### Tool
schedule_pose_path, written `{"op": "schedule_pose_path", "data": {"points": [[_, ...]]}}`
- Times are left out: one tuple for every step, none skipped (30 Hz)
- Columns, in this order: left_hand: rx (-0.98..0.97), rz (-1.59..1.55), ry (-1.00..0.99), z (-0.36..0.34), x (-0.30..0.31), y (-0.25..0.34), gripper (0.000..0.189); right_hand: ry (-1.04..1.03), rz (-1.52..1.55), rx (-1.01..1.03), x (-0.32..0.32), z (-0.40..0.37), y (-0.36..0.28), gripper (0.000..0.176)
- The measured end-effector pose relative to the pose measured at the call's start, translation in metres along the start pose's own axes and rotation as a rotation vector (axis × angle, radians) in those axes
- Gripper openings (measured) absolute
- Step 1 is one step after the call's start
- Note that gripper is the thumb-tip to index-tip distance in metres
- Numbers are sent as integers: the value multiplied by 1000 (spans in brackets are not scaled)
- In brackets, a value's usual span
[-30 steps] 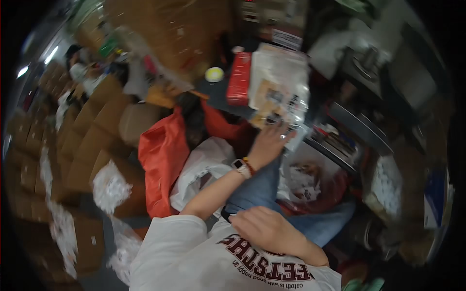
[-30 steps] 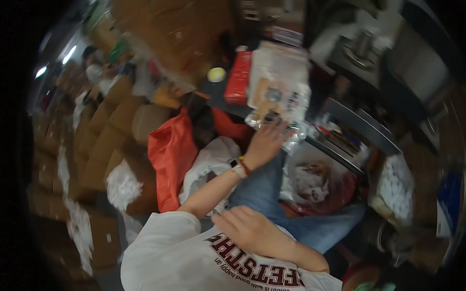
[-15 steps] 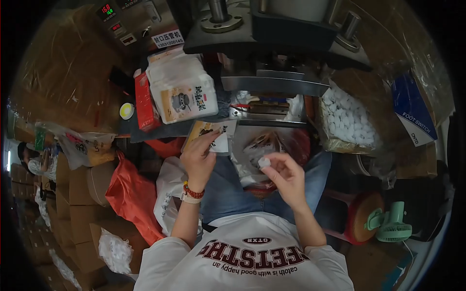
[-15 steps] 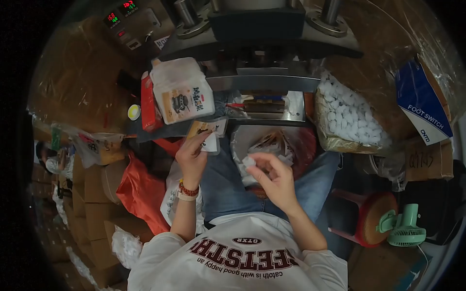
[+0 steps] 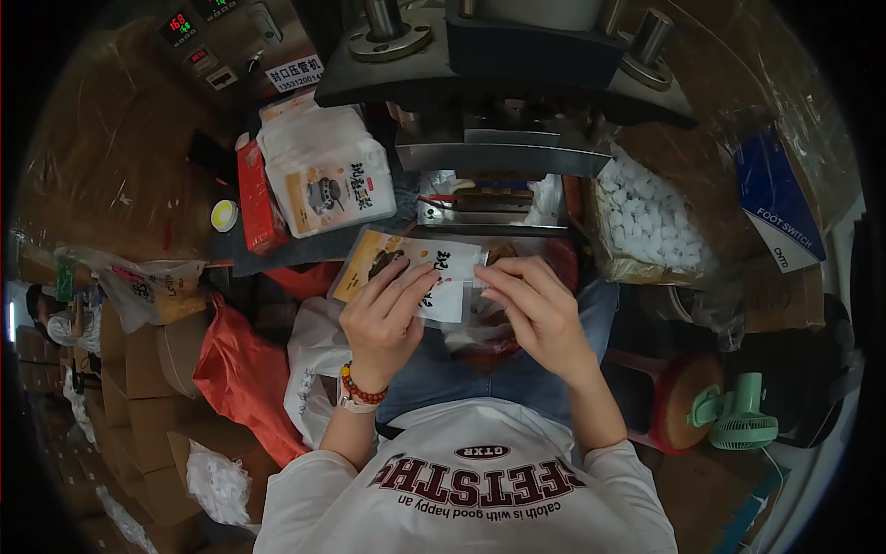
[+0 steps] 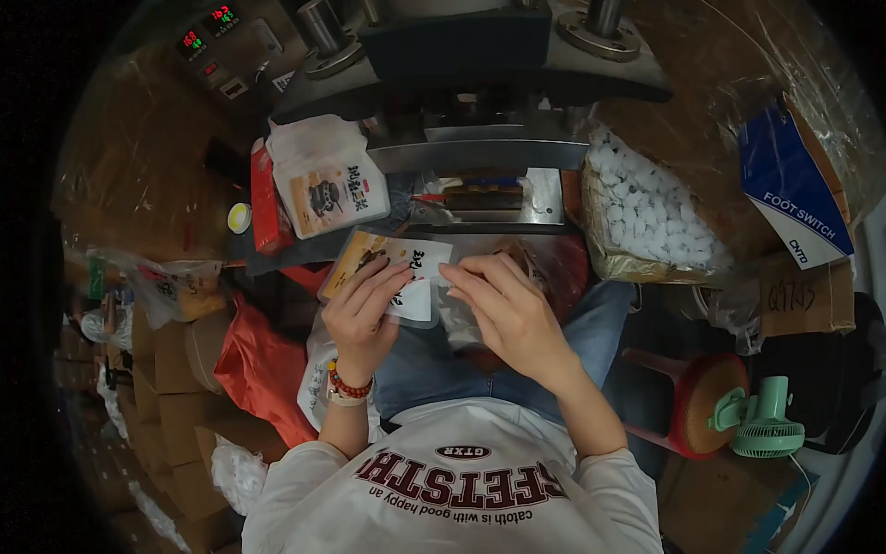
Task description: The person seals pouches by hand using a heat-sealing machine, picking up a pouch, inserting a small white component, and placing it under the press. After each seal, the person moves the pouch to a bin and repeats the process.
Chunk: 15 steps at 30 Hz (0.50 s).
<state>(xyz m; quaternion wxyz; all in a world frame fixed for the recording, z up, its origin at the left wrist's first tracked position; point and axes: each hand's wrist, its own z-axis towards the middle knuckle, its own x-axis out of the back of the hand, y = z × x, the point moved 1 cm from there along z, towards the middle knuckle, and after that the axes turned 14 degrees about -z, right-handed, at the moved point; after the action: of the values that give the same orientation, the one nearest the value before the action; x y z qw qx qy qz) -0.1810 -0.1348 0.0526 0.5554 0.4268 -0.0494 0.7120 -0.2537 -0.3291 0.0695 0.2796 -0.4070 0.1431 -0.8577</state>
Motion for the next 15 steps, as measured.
{"op": "schedule_pose_path", "data": {"points": [[-2,-8,-2,1,1,1,48,-28,23,7,-2,-2,3,35],[-21,-9,-18,2,2,2,47,-57,46,16,-2,-2,5,38],[-37,-10,-36,2,3,4,47,-60,43,10,3,-1,6,38],[-36,-16,-41,2,4,6,47,-124,-39,69,10,-1,5,41],[-26,-26,-95,2,5,8,46,-187,-120,128,15,-2,4,44],[-20,-35,-147,2,4,9,46,-184,-123,122,15,-3,3,44],[-25,-39,-151,2,1,11,46,-208,-173,141,15,-6,1,43],[68,-173,-199,1,-4,13,43,-232,-225,159,15,-7,0,41],[161,-307,-245,0,-9,13,40,-228,-231,154,11,-10,3,41],[155,-311,-248,-4,-17,9,40,-217,-154,98,3,-15,12,41],[323,-481,-338,-12,-31,0,34,-206,-78,42,-3,-21,19,40],[494,-650,-425,-20,-43,-6,28,-206,-83,40,-7,-26,25,40],[491,-655,-425,-25,-53,-8,28,-242,88,-161,-11,-30,33,39],[514,-735,-438,-28,-62,-9,28,-273,261,-359,-13,-32,40,38],[537,-814,-454,-29,-69,-10,28,-271,257,-358,-10,-32,41,38]]}}
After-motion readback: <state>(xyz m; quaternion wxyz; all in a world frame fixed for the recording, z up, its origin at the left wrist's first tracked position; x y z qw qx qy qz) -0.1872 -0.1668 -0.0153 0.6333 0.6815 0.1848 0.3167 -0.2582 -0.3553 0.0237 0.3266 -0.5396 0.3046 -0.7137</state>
